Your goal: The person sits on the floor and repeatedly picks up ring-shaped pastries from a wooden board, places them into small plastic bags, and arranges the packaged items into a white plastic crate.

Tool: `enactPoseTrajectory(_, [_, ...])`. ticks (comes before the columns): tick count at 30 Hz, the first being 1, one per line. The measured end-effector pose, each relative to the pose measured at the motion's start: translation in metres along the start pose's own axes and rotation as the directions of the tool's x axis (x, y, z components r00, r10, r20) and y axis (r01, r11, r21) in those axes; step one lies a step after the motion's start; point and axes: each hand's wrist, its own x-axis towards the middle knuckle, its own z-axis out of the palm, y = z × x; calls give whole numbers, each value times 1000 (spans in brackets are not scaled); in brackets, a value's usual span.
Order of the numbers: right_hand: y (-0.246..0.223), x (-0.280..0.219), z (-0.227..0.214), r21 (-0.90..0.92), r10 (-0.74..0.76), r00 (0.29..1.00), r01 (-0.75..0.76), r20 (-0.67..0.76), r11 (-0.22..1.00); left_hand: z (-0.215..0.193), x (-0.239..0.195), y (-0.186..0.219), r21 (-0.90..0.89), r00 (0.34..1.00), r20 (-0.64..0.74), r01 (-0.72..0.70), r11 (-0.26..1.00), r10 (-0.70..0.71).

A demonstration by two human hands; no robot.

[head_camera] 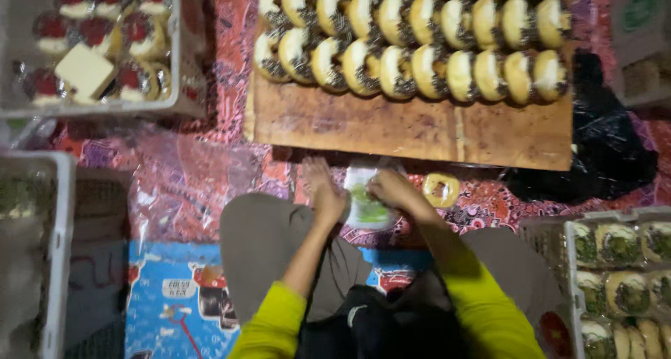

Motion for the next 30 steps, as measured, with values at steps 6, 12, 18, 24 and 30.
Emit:
enactPoseTrajectory(6, [-46, -163, -28, -69, -366, 734, 402, -572, 913, 5, -29, 29, -660, 729, 683, 643, -389, 49])
enactPoseTrajectory(12, [97, -97, -253, 553, 612, 207, -281, -763, 785, -22, -18, 32, -713, 746, 654, 549, -436, -130])
enactPoseTrajectory(18, [144, -91, -280, 632, 693, 165, -305, -702, 713, -65, -33, 50, -715, 767, 634, 529, -457, -105])
enactPoseTrajectory(24, [205, -187, -172, 202, 100, 378, 242, -920, 949, -81, -31, 58, -702, 736, 669, 581, -412, -103])
enactPoseTrajectory(30, [153, -148, -154, 391, 408, 85, -169, -909, 905, -73, -4, 122, -726, 822, 566, 533, -434, 63])
